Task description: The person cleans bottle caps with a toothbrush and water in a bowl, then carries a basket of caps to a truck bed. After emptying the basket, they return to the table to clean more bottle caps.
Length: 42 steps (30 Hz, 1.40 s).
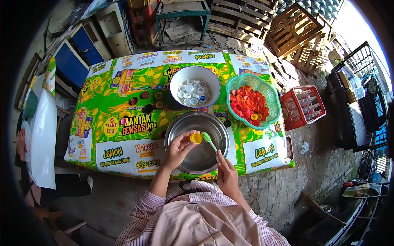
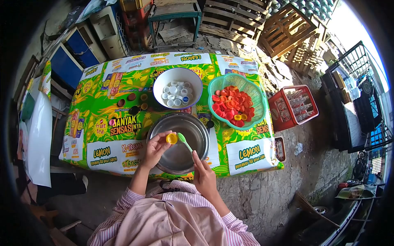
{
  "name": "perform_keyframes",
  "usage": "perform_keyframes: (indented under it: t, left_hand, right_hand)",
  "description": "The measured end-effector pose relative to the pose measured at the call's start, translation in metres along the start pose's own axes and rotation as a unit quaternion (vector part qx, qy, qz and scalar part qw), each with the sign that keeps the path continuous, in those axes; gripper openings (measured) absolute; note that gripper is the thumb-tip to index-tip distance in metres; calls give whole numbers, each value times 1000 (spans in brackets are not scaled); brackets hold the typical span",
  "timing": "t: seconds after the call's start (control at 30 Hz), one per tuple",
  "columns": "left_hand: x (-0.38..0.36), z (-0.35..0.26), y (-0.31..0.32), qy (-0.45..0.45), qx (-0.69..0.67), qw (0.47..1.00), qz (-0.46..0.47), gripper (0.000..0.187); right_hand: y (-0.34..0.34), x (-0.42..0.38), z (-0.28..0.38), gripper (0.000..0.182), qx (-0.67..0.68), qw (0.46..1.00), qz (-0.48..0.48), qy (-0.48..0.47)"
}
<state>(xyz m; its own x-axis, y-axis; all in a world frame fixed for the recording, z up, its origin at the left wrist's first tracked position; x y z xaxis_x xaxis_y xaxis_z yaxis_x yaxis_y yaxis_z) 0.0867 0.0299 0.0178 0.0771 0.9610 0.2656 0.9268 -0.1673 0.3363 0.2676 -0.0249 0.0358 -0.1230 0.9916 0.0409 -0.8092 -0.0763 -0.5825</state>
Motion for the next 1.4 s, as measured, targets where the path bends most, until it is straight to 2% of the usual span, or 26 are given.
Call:
perform_keyframes:
  t: [0.1, 0.17, 0.3, 0.47, 0.53, 0.57, 0.67, 0.77, 0.87, 0.93, 1.0, 1.07, 1.17, 1.23, 1.4]
  left_hand:
    - [-3, -1, 4, -50, -33, 998, -23, 35]
    - [-4, 0, 6, -57, -59, 997, -7, 35]
    - [-8, 9, 6, -72, -34, 997, 16, 35]
    - [-9, 12, 13, -71, -184, 980, -38, 35]
    - [-10, 22, 13, -68, -189, 979, -47, 33]
    - [-11, 25, 13, -67, -194, 977, -54, 32]
    - [-8, 27, 8, -36, -178, 980, -78, 28]
    - [-6, 27, 8, -47, -158, 984, -60, 31]
    - [-4, 27, 10, -52, -153, 984, -77, 34]
    - [-2, 31, 10, -43, -97, 993, -48, 34]
    - [-3, 34, 16, -43, -86, 994, -51, 33]
    - [-2, 36, 17, -48, -87, 994, -53, 30]
    - [-2, 40, 14, -41, -87, 994, -57, 29]
    - [-2, 41, 12, -50, -65, 994, -78, 29]
    - [2, 43, 23, -59, -45, 995, -62, 29]
  right_hand:
    - [-1, -1, 1, 53, 19, 999, -38, 9]
    - [1, -2, 0, 52, -3, 1000, 5, -7]
    - [-6, 10, 3, 48, 12, 1000, 2, 5]
    - [-16, 7, -5, 47, 57, 998, -4, -16]
    - [-12, 4, -11, 47, 21, 998, 57, -6]
    - [-9, 6, -11, 50, 48, 998, 51, -9]
    - [-4, 14, -9, 51, 40, 998, 48, -20]
    - [-9, 21, -6, 51, 65, 996, 61, 9]
    - [-12, 18, -19, 52, 88, 995, 51, 5]
    - [-11, 16, -21, 52, 98, 994, 57, -11]
    - [-7, 17, -18, 52, 77, 992, 97, 36]
    - [-8, 21, -14, 52, 89, 993, 83, 10]
    - [-17, 21, -12, 53, 74, 994, 82, 18]
    - [-18, 16, -13, 54, -11, 994, 92, -51]
    - [-23, 19, -18, 54, -38, 997, 53, -32]
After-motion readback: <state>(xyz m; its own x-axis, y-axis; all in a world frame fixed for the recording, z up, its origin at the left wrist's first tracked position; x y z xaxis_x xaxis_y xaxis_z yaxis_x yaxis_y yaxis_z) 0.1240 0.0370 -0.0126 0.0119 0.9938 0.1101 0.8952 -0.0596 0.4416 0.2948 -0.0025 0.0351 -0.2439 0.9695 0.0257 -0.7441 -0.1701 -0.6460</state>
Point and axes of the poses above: each hand's wrist, its own x-axis towards the middle knuckle, its own y-axis out of the palm, z = x × y, the point moved 3 cm from there along x, towards the middle knuckle, and after that the axes turned 11 degrees about y, right-handed, at the moved point
